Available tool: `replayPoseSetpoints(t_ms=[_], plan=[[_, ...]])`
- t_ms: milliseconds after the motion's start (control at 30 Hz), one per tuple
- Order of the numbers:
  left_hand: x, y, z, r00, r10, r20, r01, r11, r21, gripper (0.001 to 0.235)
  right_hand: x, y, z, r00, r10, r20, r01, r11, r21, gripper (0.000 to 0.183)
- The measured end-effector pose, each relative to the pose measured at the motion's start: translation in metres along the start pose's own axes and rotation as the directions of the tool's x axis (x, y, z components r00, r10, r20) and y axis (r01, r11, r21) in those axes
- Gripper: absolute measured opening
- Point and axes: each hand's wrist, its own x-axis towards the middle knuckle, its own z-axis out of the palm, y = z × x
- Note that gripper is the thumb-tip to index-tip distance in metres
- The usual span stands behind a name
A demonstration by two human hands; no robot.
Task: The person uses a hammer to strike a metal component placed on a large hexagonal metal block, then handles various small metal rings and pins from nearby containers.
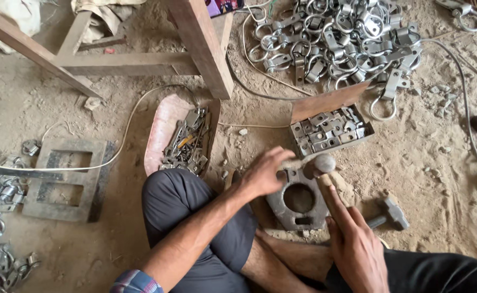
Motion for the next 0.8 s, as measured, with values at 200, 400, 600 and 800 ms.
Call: replayPoseSetpoints(t_ms=[200, 400, 600, 800], plan=[[0.003, 0.001, 0.022, 0.986, 0.027, 0.167, -0.054, 0.986, 0.155, 0.055, 0.015, 0.025, -0.001, 0.976, 0.096, 0.194, -0.075, 0.991, -0.114, 0.081], [0.008, -0.003, 0.02, 0.989, 0.145, -0.011, -0.145, 0.989, -0.009, 0.048, 0.021, 0.049, 0.014, 0.979, 0.055, 0.194, -0.045, 0.997, -0.055, 0.082], [0.008, 0.011, 0.009, 0.993, 0.119, 0.016, -0.115, 0.983, -0.14, 0.042, 0.025, 0.046, 0.006, 0.989, 0.041, 0.145, -0.045, 0.999, 0.025, 0.082], [0.008, 0.023, 0.003, 0.995, 0.035, 0.088, -0.023, 0.99, -0.14, 0.045, 0.03, 0.042, 0.004, 0.991, 0.084, 0.107, -0.091, 0.994, 0.063, 0.075]])
